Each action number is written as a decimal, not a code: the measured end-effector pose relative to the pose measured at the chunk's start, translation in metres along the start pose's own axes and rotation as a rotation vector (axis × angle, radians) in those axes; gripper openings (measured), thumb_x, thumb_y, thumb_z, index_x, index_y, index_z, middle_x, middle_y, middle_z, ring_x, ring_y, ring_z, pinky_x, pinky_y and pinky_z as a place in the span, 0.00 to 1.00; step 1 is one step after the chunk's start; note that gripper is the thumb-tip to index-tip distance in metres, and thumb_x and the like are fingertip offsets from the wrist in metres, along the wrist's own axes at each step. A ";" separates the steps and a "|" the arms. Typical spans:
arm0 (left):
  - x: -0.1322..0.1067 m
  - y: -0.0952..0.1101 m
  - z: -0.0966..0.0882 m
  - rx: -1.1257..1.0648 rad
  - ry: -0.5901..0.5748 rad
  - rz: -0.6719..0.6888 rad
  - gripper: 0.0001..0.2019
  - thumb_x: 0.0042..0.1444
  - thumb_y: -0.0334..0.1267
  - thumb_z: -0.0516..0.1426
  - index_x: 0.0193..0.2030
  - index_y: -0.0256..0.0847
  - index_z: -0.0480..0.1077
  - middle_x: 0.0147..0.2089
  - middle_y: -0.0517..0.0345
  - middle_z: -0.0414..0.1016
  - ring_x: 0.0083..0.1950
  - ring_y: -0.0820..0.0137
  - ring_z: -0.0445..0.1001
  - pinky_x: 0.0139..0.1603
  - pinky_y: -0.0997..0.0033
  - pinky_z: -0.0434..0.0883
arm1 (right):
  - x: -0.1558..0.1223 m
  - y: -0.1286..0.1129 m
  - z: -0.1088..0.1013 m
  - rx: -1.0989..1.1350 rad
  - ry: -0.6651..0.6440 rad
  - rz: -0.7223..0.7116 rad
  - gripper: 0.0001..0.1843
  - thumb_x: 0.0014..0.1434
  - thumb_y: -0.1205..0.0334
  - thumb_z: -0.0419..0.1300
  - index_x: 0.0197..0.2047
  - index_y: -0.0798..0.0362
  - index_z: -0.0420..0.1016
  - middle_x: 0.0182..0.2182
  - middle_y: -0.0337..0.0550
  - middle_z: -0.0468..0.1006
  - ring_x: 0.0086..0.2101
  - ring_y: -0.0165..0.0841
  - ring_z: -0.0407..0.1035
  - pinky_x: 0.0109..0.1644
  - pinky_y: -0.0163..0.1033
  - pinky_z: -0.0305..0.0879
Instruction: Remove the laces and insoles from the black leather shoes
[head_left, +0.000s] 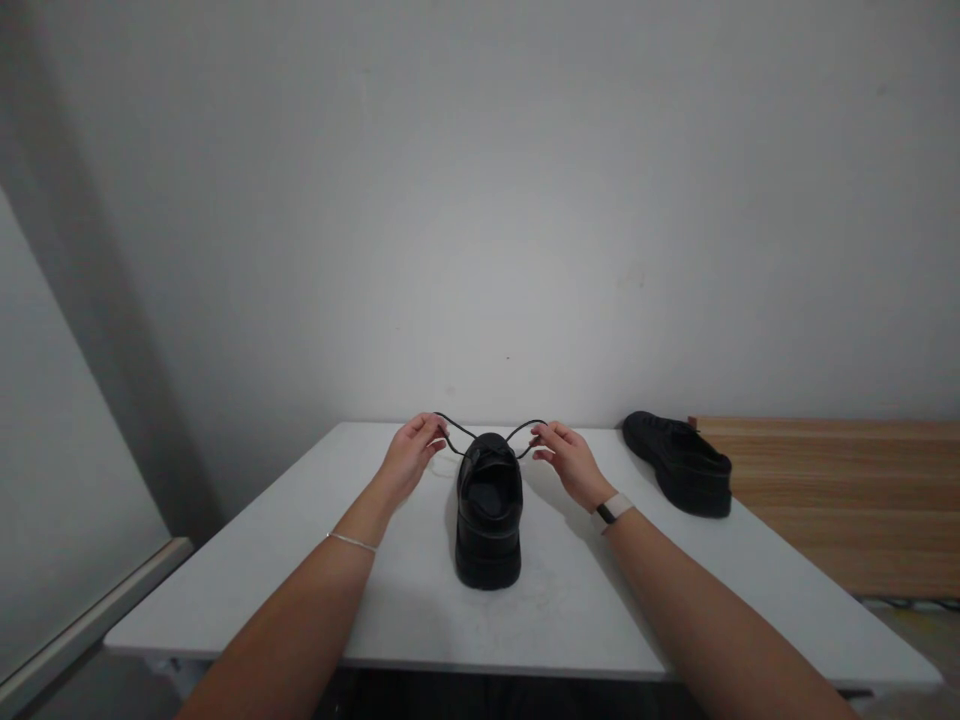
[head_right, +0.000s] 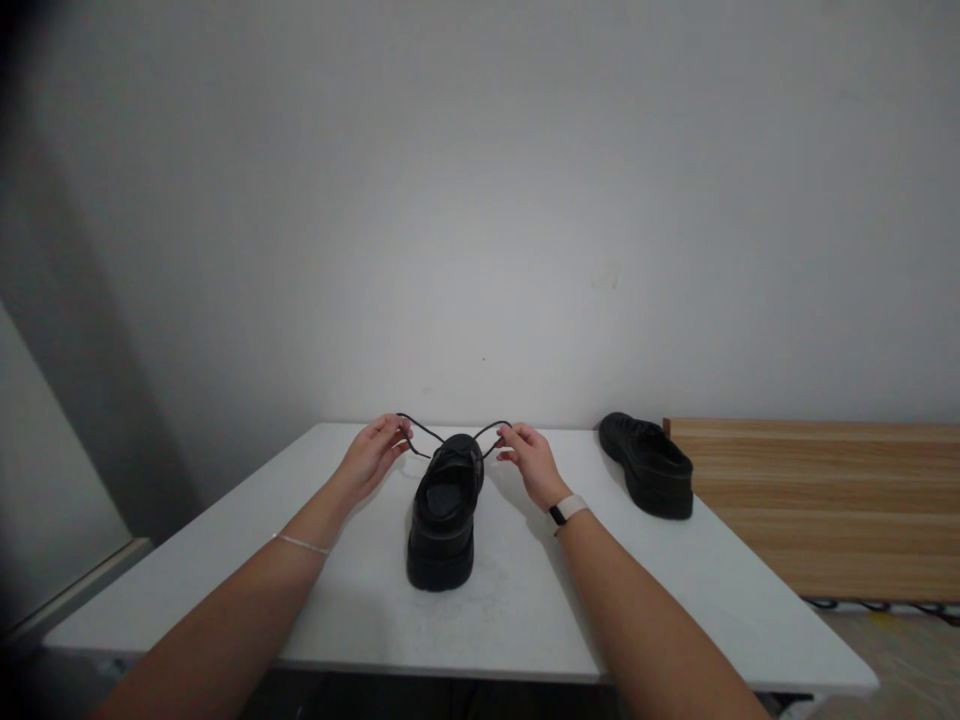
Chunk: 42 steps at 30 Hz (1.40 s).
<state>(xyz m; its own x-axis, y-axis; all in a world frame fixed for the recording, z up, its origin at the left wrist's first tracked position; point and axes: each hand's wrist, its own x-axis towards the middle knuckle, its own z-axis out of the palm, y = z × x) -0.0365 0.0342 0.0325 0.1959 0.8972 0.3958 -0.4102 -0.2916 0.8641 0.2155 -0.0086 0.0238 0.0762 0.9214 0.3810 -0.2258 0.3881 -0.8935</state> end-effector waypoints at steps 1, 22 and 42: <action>0.000 0.000 0.000 -0.027 0.005 0.002 0.15 0.48 0.48 0.64 0.32 0.38 0.70 0.37 0.58 0.71 0.39 0.72 0.70 0.40 0.73 0.68 | 0.000 -0.001 0.001 0.018 0.005 -0.001 0.16 0.49 0.49 0.66 0.27 0.54 0.72 0.34 0.42 0.73 0.35 0.32 0.67 0.35 0.36 0.65; -0.012 0.014 0.006 -0.145 -0.286 -0.145 0.26 0.57 0.54 0.54 0.16 0.36 0.68 0.28 0.53 0.75 0.30 0.73 0.71 0.33 0.74 0.66 | -0.007 -0.010 0.004 -0.017 -0.276 0.026 0.31 0.61 0.41 0.47 0.14 0.53 0.65 0.14 0.38 0.64 0.18 0.28 0.60 0.26 0.37 0.56; -0.008 -0.009 0.010 0.365 -0.241 -0.129 0.12 0.46 0.44 0.65 0.30 0.36 0.73 0.25 0.61 0.70 0.25 0.75 0.62 0.27 0.75 0.56 | -0.008 -0.001 0.006 -0.089 -0.204 0.149 0.22 0.53 0.43 0.59 0.26 0.55 0.73 0.18 0.37 0.69 0.19 0.26 0.60 0.24 0.34 0.56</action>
<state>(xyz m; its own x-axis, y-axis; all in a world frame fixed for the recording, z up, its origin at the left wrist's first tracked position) -0.0259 0.0260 0.0246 0.4444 0.8437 0.3011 -0.0366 -0.3187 0.9471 0.2093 -0.0160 0.0233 -0.1512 0.9493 0.2755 -0.1327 0.2567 -0.9573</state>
